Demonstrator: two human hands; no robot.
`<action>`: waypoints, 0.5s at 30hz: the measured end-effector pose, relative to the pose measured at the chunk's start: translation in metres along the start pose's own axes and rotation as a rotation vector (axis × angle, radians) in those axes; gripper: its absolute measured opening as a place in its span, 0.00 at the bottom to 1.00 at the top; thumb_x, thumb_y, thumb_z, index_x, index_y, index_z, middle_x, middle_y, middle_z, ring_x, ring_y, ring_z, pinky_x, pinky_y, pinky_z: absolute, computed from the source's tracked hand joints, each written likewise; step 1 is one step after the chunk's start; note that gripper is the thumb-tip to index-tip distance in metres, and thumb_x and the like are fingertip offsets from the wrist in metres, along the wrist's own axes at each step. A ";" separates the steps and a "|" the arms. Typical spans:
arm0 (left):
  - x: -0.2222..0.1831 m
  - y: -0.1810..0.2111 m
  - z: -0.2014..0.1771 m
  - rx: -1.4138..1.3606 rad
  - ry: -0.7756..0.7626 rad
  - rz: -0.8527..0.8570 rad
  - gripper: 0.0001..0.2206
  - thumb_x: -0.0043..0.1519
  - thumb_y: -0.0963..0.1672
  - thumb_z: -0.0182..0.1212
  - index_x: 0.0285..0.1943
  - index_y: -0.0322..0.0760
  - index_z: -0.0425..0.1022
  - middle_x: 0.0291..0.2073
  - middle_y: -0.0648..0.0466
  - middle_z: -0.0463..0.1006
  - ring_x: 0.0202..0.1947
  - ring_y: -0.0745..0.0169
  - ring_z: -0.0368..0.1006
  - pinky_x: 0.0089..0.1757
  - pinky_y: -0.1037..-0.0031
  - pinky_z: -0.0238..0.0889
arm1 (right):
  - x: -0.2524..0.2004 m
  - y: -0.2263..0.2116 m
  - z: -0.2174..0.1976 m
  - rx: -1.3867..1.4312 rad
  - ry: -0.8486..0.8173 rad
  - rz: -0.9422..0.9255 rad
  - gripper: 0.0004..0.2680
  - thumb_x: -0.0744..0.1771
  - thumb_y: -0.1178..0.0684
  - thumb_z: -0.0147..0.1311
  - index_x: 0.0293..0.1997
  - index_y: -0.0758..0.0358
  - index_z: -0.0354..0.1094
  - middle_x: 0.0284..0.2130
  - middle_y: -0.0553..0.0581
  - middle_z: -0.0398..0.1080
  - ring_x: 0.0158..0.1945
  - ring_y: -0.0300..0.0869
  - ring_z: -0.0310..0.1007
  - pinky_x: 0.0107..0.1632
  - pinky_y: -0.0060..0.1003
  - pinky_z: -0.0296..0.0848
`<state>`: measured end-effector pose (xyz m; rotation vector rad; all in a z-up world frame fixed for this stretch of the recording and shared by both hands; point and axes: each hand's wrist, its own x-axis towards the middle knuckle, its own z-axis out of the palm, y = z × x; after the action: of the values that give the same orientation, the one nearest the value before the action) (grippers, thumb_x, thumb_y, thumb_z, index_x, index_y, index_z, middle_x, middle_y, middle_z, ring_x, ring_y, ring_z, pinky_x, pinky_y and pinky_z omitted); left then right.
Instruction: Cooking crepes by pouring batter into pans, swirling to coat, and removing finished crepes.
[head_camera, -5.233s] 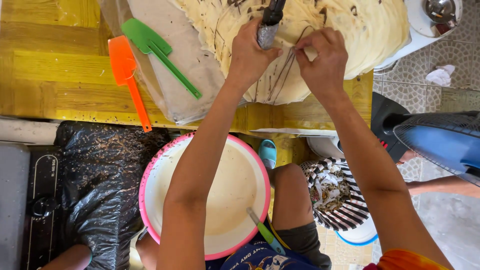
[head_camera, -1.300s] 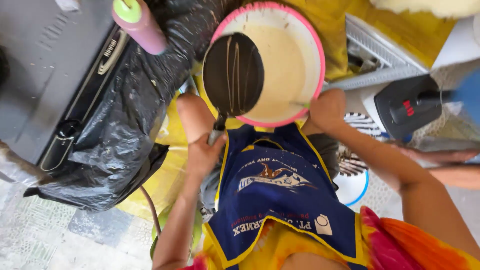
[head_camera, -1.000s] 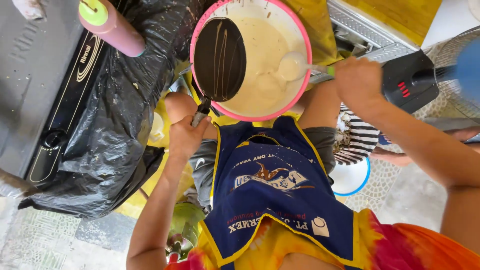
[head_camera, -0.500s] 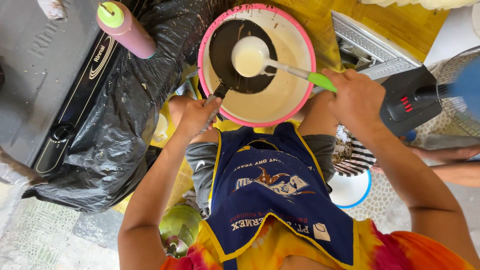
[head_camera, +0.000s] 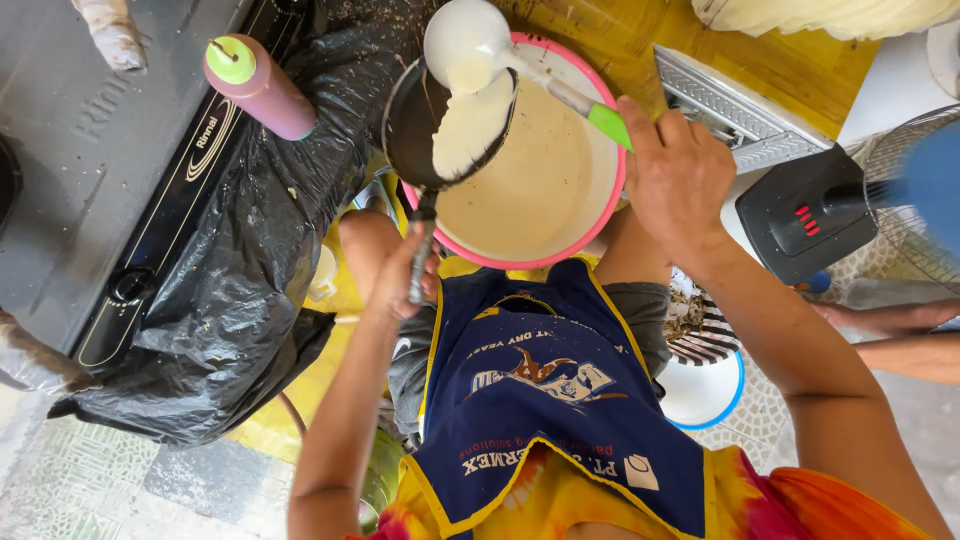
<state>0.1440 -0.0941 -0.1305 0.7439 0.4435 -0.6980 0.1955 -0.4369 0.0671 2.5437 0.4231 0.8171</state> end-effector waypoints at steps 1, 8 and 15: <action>0.010 -0.022 -0.008 -0.165 -0.076 0.032 0.17 0.62 0.53 0.65 0.42 0.38 0.69 0.19 0.56 0.71 0.11 0.71 0.67 0.14 0.85 0.61 | 0.005 -0.003 -0.005 -0.021 0.047 -0.014 0.17 0.65 0.49 0.65 0.61 0.39 0.76 0.28 0.45 0.59 0.25 0.39 0.57 0.26 0.33 0.57; 0.050 -0.084 0.032 0.026 0.109 0.531 0.15 0.66 0.45 0.63 0.32 0.26 0.73 0.12 0.43 0.70 0.07 0.55 0.69 0.14 0.73 0.63 | -0.007 -0.002 -0.047 -0.056 0.161 -0.047 0.16 0.66 0.54 0.53 0.56 0.35 0.77 0.29 0.44 0.59 0.30 0.37 0.64 0.34 0.28 0.66; 0.025 -0.019 0.073 0.141 0.076 0.241 0.20 0.65 0.52 0.65 0.34 0.28 0.72 0.13 0.46 0.70 0.08 0.60 0.67 0.13 0.73 0.63 | -0.031 -0.016 -0.048 0.031 0.019 0.012 0.14 0.65 0.54 0.57 0.54 0.38 0.79 0.28 0.45 0.61 0.28 0.40 0.66 0.34 0.32 0.67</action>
<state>0.1566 -0.1685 -0.1063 0.9428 0.3685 -0.4790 0.1399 -0.4215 0.0795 2.5713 0.4298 0.8467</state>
